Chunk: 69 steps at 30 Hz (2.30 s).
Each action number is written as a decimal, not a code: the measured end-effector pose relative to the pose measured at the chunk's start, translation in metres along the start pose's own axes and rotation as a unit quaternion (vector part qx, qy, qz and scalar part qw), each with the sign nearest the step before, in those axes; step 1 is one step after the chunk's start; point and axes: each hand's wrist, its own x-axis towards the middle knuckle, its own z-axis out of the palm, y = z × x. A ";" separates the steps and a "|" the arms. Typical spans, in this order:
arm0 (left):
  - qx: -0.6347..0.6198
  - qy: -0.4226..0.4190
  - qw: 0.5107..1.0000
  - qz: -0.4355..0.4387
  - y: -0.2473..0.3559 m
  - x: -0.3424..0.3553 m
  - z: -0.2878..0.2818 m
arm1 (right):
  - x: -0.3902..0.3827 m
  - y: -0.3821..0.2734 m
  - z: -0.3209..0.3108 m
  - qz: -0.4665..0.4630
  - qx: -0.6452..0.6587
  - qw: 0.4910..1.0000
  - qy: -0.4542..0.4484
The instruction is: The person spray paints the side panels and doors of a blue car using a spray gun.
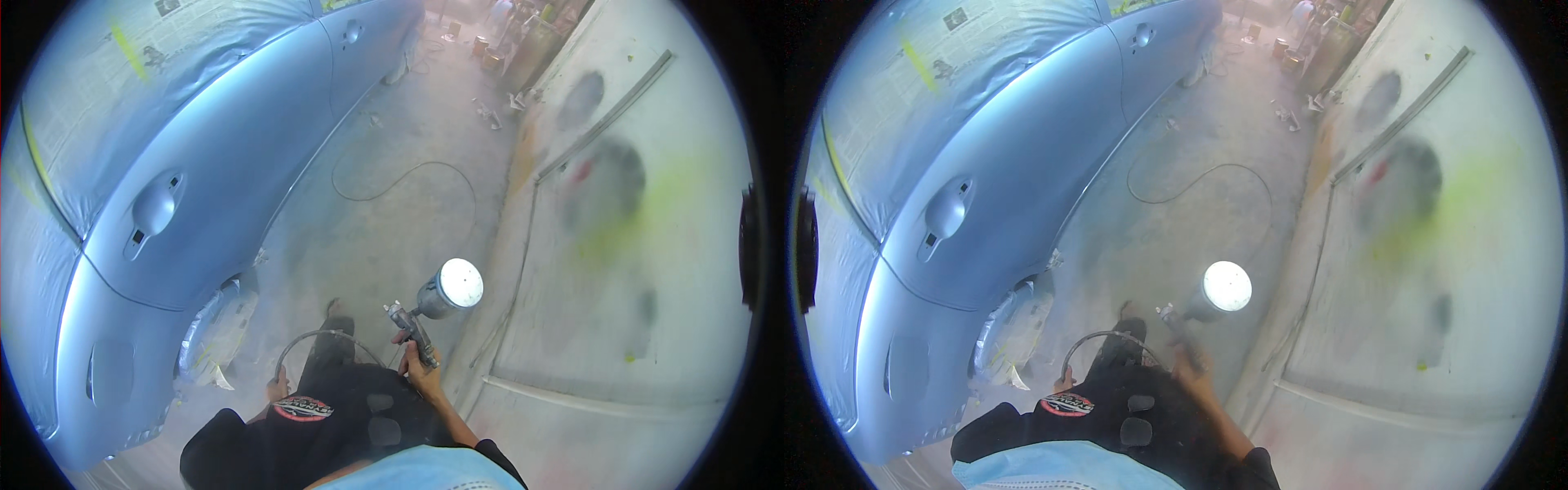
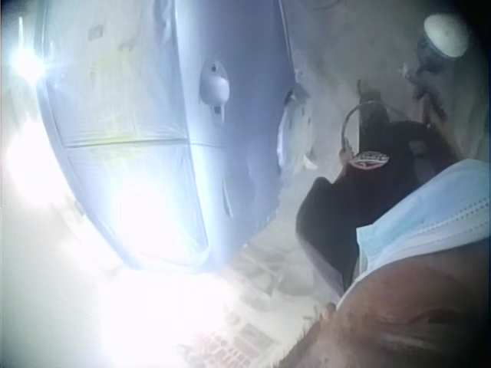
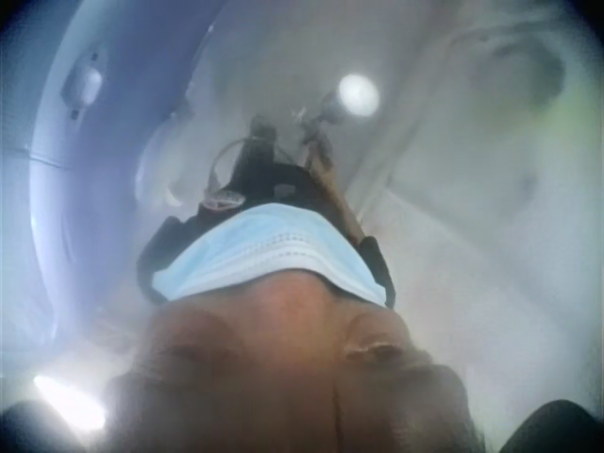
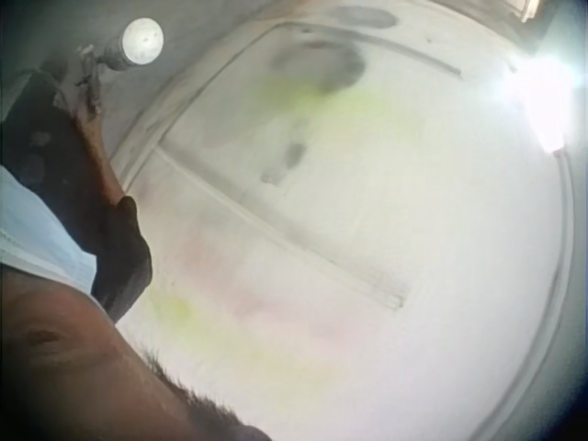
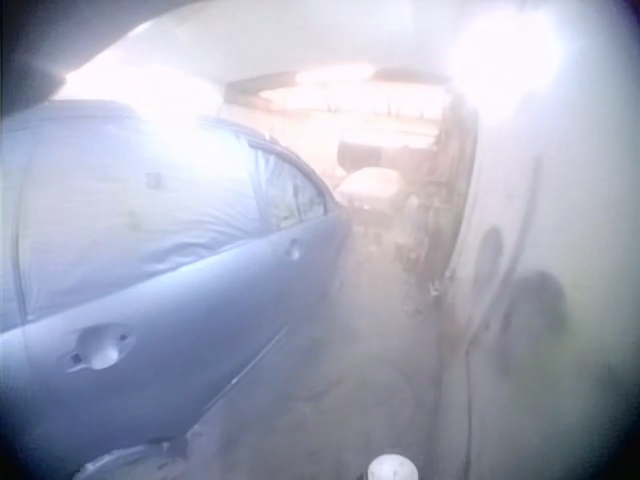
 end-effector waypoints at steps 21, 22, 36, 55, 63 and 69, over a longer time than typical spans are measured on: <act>0.110 -0.078 0.987 0.085 0.436 0.108 0.269 | 0.481 -0.134 -0.104 0.022 -0.008 0.998 0.054; 0.118 -0.062 0.984 0.115 0.443 0.106 0.275 | 0.496 -0.134 -0.116 0.026 -0.006 0.999 0.024; 0.078 0.022 0.990 -0.115 0.473 0.004 0.423 | 0.642 -0.092 -0.213 -0.010 -0.038 0.996 -0.077; 0.088 -0.105 0.987 -0.084 0.490 -0.098 0.531 | 0.723 0.090 -0.322 -0.083 -0.237 0.967 -0.053; 0.091 -0.051 0.992 -0.072 0.498 -0.114 0.579 | 0.806 0.148 -0.330 -0.044 -0.250 0.967 0.034; 0.110 0.013 0.992 -0.063 0.514 -0.117 0.657 | 0.916 0.214 -0.356 -0.003 -0.228 0.974 0.007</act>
